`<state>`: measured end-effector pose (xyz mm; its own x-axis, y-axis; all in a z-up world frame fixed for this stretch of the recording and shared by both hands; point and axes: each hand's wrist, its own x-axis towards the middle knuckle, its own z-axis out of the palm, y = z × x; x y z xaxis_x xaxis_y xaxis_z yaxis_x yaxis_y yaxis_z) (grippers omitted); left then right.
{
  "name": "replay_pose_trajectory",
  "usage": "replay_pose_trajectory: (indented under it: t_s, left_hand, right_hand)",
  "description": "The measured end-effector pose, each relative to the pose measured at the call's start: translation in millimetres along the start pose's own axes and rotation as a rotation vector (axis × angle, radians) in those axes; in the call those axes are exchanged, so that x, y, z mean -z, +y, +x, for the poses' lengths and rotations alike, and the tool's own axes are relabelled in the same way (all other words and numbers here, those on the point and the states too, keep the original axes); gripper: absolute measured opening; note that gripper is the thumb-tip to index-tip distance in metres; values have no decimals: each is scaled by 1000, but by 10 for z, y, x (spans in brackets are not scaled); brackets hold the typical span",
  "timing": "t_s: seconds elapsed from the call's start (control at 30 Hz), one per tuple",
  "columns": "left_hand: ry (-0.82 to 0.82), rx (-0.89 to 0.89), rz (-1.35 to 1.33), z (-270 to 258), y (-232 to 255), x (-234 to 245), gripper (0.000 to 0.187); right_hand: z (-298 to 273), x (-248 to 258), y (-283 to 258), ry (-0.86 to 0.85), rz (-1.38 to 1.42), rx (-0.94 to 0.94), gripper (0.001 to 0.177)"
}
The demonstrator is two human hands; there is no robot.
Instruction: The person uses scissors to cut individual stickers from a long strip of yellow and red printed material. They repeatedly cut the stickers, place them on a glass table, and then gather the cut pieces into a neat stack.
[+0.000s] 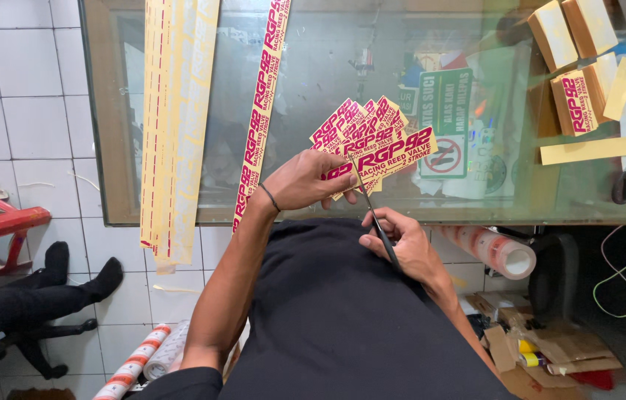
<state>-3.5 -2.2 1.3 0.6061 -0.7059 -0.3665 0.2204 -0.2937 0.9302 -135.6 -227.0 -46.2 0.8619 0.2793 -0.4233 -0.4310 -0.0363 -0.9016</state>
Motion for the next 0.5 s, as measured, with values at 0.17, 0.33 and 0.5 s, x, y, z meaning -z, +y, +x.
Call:
replay_pose_trajectory:
  t_s: [0.17,0.33,0.5]
  left_hand:
    - [-1,11,-3,6,-13,-1,21]
    - [-6,7,2,3,20,11,21]
    - [-23,-1,-24,5,14,20,21]
  right_hand:
    - [-5,-11,13,15,3,-1,28]
    - [-2,-32,69,49,21,-28,25]
    - [22,-66,64,80,19,-48,23]
